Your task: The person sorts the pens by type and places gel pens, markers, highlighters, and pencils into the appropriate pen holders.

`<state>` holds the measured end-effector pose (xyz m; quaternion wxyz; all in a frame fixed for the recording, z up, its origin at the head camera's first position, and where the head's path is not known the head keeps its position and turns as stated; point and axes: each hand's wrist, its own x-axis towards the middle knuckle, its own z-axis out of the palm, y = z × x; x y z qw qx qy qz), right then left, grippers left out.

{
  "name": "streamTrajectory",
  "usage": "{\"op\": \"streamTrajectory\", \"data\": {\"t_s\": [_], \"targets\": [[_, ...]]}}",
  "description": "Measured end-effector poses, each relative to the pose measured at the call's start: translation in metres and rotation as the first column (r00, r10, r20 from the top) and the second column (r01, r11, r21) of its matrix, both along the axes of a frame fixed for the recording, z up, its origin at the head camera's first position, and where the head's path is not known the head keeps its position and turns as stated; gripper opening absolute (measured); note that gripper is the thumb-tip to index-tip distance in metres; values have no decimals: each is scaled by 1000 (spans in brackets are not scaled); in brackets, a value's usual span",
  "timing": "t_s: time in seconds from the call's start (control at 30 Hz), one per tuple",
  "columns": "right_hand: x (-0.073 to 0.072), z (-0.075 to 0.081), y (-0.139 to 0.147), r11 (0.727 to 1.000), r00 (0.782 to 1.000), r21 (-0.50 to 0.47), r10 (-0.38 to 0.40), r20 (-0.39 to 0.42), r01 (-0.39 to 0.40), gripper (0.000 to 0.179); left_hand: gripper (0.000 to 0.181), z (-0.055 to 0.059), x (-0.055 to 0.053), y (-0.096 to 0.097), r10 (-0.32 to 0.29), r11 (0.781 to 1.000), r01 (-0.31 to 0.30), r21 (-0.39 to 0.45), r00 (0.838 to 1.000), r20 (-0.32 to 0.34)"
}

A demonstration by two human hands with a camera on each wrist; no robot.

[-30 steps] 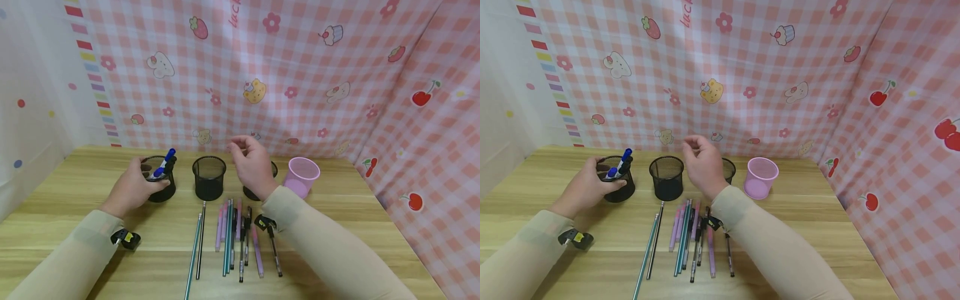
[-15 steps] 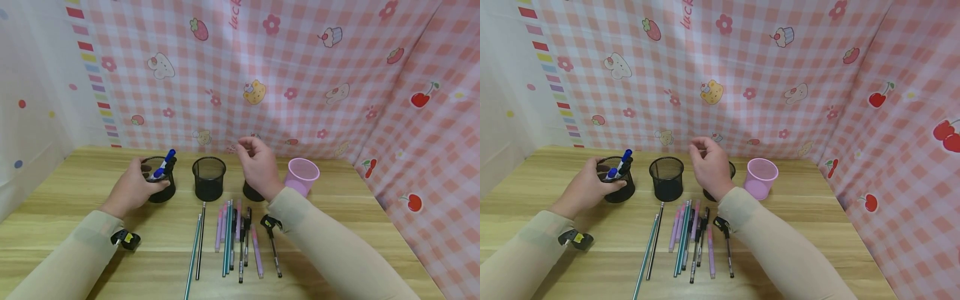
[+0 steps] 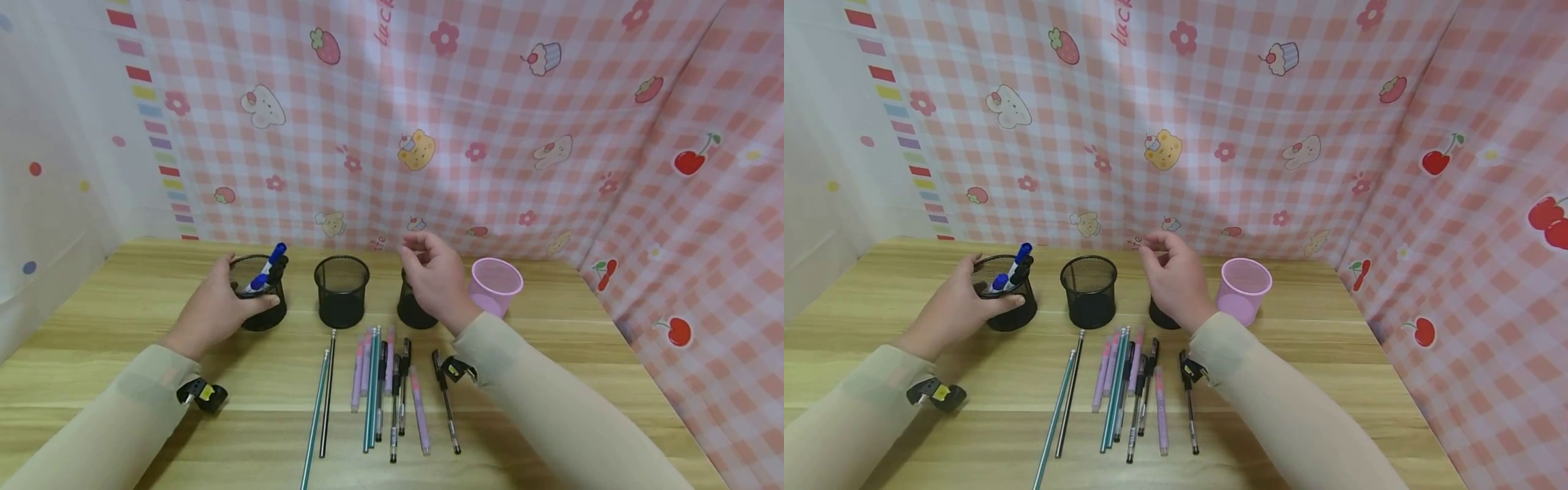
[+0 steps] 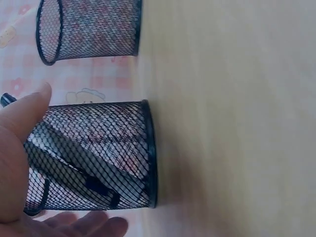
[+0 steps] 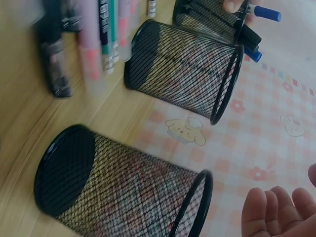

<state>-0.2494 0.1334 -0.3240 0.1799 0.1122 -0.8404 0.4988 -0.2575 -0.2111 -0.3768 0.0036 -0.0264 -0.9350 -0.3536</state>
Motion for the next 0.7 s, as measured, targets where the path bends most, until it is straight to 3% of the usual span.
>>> {"op": "streamTrajectory", "data": {"t_s": [0.2,0.37,0.5,0.7], "targets": [[7,-5,17,997,998,75,23,60,-27,26,145,-3,3,2,30,999,-33,-21,992,-125],[17,-7,30,981,996,190,17,87,-34,24,136,-2,9,1,33,999,-37,-8,959,-280],[26,-11,39,954,993,297,14,120,-50,21,125,-1,14,4,-2,1000,-4,-13,905,-426],[34,-19,50,885,966,441,37,257,-151,18,111,4,20,17,-105,994,74,-76,780,-617]]}}
